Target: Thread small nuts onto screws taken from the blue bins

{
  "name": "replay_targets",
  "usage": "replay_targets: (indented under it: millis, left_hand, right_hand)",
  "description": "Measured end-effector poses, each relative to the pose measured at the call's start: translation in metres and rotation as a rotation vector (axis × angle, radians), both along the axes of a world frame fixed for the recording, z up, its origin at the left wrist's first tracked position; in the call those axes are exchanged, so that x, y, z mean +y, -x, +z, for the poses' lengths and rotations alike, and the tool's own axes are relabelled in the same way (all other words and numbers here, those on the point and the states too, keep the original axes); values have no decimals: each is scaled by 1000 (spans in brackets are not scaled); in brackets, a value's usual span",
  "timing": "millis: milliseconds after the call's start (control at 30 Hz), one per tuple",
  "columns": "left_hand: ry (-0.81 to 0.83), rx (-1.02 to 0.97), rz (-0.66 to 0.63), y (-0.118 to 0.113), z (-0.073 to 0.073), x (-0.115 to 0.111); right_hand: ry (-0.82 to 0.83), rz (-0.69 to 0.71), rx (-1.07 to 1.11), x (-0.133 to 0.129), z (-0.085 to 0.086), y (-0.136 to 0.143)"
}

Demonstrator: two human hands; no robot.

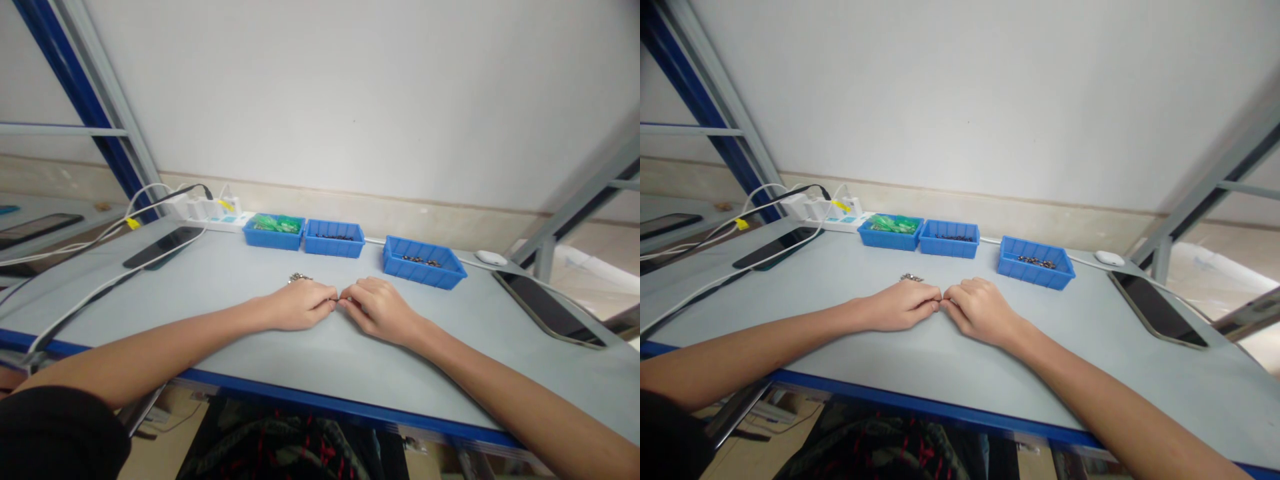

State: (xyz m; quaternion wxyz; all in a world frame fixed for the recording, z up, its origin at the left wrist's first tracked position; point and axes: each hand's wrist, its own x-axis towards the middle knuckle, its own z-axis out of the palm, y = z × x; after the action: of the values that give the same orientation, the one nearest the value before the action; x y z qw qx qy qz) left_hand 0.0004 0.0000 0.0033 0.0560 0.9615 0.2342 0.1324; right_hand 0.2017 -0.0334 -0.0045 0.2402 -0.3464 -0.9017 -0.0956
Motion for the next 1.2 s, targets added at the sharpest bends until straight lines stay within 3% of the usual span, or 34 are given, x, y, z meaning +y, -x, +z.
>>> replay_targets:
  millis: [1200]
  left_hand:
    - [18, -6, 2, 0, 1, 0]
  right_hand:
    - [-3, -43, 47, -2, 1, 0]
